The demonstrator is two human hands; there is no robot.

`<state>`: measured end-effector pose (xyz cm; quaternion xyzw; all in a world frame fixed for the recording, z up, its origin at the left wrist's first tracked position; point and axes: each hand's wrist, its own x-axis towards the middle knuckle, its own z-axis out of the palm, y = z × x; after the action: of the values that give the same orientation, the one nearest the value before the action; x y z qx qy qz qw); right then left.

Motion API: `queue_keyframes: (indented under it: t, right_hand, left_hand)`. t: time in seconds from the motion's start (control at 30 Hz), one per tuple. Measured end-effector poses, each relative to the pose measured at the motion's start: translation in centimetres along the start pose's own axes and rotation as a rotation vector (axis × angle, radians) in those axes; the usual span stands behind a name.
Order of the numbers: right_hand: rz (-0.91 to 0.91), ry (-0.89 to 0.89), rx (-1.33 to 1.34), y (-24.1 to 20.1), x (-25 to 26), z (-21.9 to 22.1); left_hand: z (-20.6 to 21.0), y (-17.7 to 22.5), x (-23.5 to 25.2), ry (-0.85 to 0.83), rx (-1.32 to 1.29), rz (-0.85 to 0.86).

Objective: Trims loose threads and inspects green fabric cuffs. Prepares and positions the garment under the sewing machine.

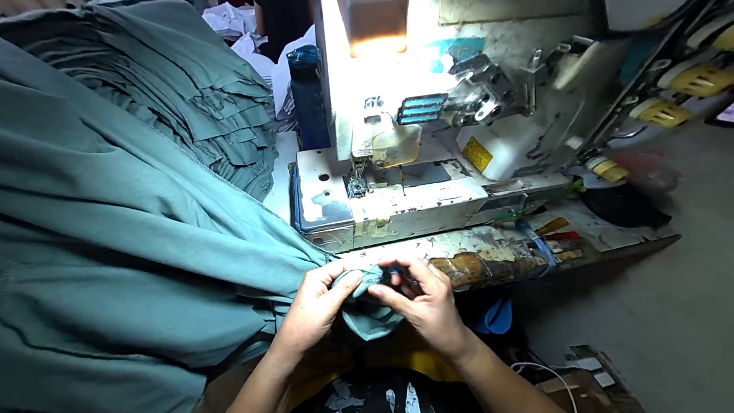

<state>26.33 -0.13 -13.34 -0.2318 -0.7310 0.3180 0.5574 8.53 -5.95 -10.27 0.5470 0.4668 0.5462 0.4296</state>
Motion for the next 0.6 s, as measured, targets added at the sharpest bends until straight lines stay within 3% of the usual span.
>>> queue_keyframes:
  t: [0.1, 0.27, 0.37, 0.47, 0.53, 0.6]
  right_hand:
    - [0.006, 0.099, -0.096, 0.6, 0.7, 0.2]
    - [0.174, 0.289, -0.443, 2.6, 0.7, -6.0]
    - [0.250, 0.104, -0.372, 0.0, -0.9, -6.9]
    - [0.300, -0.139, 0.076, -2.7, -2.9, -4.2]
    - [0.386, -0.275, 0.266, -2.8, -3.4, -2.5]
    - [0.439, -0.303, 0.285, -2.1, -3.1, -1.1]
  left_hand:
    - [0.0, -0.2, 0.0, 0.007, 0.001, 0.005]
    - [-0.6, -0.3, -0.1, 0.074, -0.077, -0.045]
    - [-0.6, -0.7, 0.1, 0.059, -0.033, -0.078]
    - [-0.1, -0.7, 0.4, 0.103, 0.011, -0.124]
    - [0.2, -0.2, 0.5, 0.135, -0.080, -0.165]
    - [0.4, 0.2, 0.6, 0.155, -0.171, -0.202]
